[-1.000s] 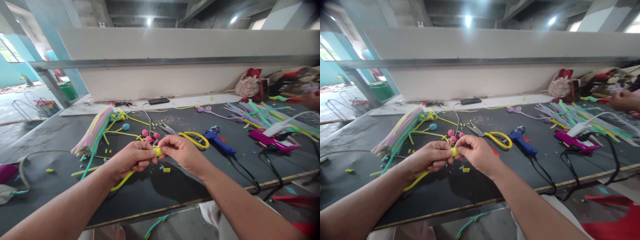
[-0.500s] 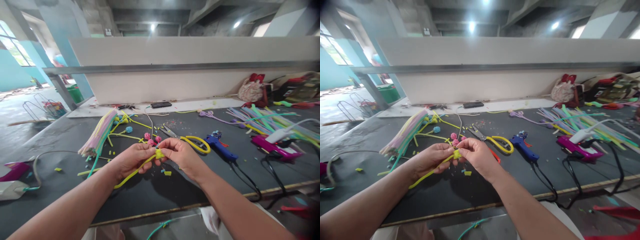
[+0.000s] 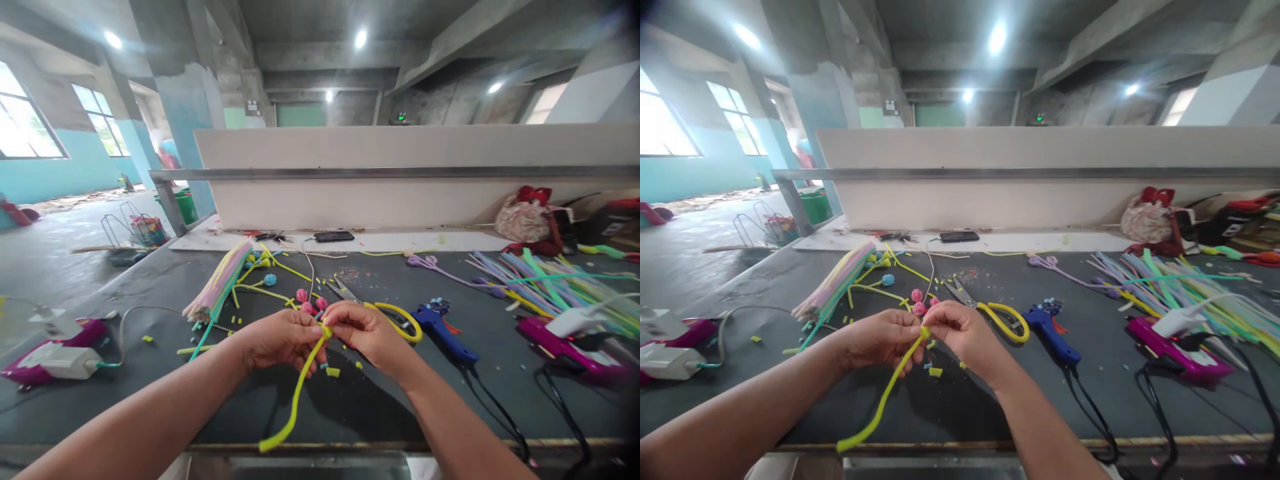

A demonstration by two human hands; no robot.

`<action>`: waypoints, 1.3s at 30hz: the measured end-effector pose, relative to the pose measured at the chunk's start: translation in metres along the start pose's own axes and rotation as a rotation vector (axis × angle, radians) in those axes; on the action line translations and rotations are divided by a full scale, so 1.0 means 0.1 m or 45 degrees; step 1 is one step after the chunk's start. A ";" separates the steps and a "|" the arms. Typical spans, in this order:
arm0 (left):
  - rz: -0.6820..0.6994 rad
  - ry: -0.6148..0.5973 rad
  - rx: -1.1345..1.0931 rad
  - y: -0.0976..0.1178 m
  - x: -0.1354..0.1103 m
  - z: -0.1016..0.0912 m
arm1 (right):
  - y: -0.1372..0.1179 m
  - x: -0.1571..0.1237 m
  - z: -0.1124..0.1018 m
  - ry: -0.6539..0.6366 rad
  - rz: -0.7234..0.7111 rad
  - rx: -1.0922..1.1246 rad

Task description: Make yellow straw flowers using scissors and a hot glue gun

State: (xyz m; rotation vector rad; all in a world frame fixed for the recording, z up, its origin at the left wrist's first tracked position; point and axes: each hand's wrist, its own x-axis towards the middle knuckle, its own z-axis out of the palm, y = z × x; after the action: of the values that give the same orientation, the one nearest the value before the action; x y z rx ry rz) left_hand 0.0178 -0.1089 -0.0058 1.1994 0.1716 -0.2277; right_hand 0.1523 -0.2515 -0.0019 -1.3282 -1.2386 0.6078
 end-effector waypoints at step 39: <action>0.224 0.090 -0.058 -0.17 0.12 0.05 | -0.07 -0.05 0.03 0.039 0.123 -0.081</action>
State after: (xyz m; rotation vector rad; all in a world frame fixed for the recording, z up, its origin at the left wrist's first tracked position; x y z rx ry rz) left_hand 0.0251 -0.1207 -0.0226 1.1709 0.1310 -0.0271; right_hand 0.1458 -0.2561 0.0021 -1.4520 -1.1828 0.6185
